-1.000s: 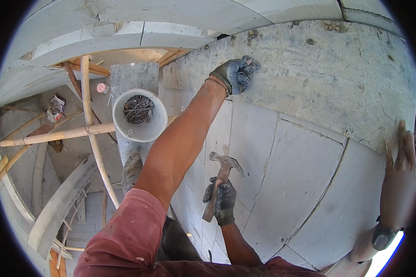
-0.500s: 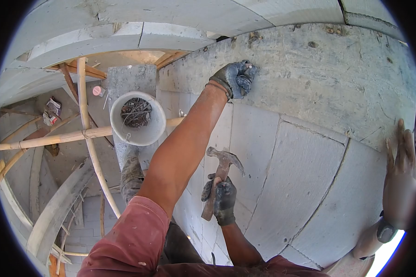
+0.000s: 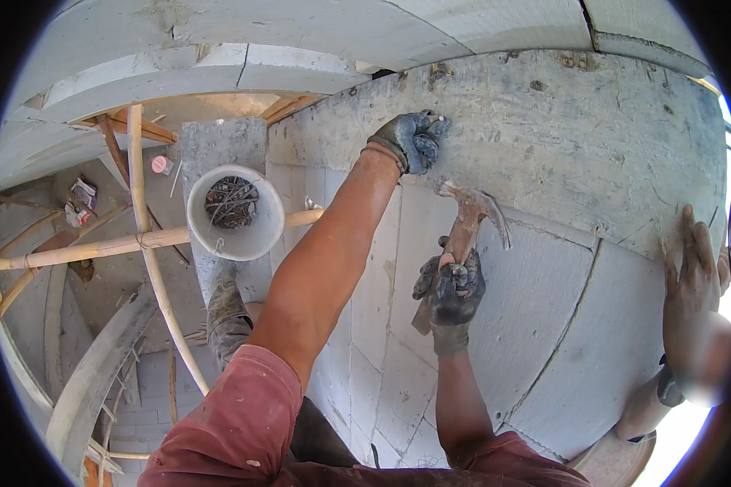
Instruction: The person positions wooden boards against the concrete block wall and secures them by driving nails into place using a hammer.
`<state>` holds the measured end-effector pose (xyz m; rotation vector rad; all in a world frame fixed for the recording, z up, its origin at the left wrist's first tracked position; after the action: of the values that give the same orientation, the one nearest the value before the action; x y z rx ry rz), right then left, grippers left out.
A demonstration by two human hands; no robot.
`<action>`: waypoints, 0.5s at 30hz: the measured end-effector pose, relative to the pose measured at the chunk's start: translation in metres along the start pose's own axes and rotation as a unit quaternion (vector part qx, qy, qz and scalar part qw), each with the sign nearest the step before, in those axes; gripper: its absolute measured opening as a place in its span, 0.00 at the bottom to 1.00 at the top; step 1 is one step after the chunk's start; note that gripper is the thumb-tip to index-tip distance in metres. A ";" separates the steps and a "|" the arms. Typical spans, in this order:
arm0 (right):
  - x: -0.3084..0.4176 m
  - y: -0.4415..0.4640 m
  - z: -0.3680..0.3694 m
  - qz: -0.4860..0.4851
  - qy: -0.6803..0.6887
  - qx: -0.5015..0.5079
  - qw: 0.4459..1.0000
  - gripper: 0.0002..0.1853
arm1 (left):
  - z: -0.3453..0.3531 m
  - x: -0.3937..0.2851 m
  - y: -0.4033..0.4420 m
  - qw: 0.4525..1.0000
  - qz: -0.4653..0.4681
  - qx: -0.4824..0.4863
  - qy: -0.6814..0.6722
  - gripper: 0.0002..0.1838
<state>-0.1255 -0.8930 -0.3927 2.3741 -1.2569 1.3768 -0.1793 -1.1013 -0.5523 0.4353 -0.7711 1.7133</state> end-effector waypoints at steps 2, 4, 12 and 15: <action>0.009 0.009 0.005 -0.018 0.029 -0.034 0.999 0.18 | 0.004 -0.002 -0.003 1.000 -0.013 0.008 -0.009 0.07; 0.013 0.022 0.011 -0.076 -0.012 -0.054 0.996 0.17 | 0.001 0.000 0.001 0.999 -0.031 0.013 -0.023 0.08; 0.060 0.069 0.020 -0.328 -0.416 -0.128 0.839 0.21 | -0.003 -0.002 0.014 0.998 -0.044 0.043 -0.027 0.12; 0.081 0.058 0.036 -0.380 -0.417 -0.181 0.805 0.23 | 0.000 0.001 0.007 0.999 0.008 0.005 -0.044 0.14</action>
<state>-0.1235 -0.9957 -0.3676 2.7207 -0.4049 -0.1685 -0.1864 -1.1019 -0.5537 0.5158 -0.8330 1.7233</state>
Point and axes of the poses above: each hand's wrist, its own y-axis towards the middle knuckle, its own z-axis out of the palm, x = y × z, the point moved 4 cm from there along y, towards the middle knuckle, and after that the axes turned 11 degrees about -y, right-handed, at the moved point
